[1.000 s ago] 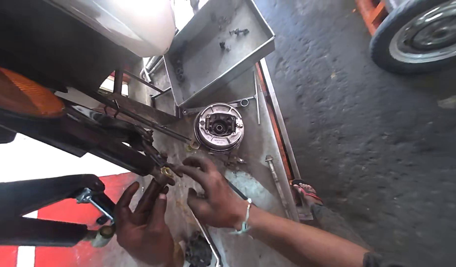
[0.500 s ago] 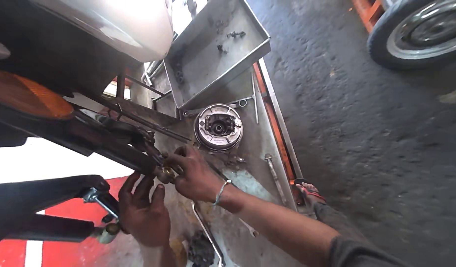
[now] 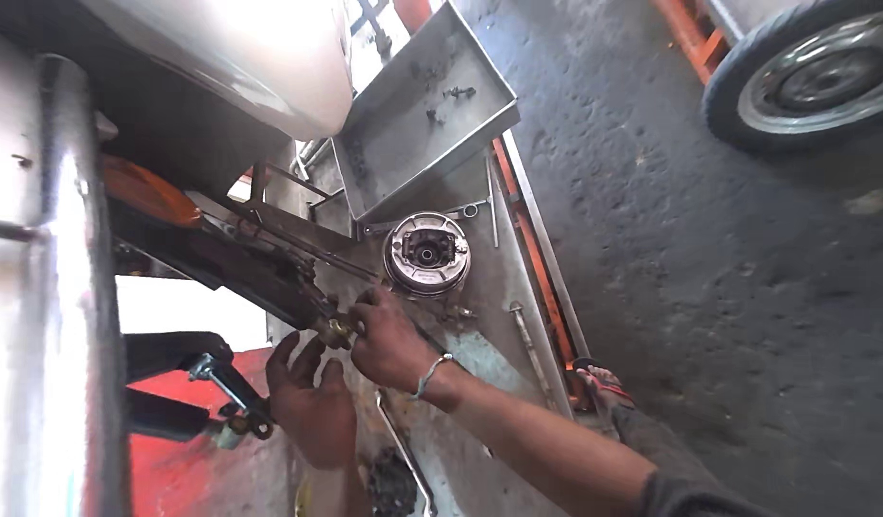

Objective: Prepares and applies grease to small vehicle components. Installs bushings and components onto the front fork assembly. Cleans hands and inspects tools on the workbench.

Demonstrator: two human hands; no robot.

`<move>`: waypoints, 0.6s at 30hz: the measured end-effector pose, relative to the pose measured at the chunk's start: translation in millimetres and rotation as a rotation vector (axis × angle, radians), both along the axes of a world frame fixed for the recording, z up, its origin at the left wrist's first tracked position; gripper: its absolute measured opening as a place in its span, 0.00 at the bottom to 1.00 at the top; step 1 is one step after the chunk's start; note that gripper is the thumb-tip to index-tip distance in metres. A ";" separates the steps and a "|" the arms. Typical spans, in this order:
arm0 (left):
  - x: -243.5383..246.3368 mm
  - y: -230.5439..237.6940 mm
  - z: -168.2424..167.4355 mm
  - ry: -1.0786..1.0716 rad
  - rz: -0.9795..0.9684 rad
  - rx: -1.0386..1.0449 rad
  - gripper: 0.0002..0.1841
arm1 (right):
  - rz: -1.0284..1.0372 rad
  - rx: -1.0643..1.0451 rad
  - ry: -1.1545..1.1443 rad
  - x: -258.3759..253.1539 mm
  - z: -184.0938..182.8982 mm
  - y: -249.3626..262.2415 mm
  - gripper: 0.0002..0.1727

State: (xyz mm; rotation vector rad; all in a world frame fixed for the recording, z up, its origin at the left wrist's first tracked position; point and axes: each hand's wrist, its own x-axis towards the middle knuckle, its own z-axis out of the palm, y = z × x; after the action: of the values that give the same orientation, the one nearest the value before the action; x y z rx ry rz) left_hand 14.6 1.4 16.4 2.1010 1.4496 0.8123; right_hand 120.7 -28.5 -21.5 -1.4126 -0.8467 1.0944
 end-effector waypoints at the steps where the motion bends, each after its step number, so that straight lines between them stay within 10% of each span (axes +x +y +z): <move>1: 2.1 -1.8 1.7 0.001 0.019 -0.017 0.30 | 0.013 -0.016 0.015 0.0 1.0 -2.3 0.10; 18: 1.3 2.5 -7.1 -0.269 -0.018 -0.042 0.30 | -0.200 0.142 0.750 -11.8 9.8 -7.8 0.15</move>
State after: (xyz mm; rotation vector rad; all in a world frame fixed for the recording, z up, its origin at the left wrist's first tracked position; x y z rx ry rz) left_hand 15.9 3.9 9.3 1.8863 1.2913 1.0054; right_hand 108.9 -36.3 -11.8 -0.8357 -0.2271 1.2500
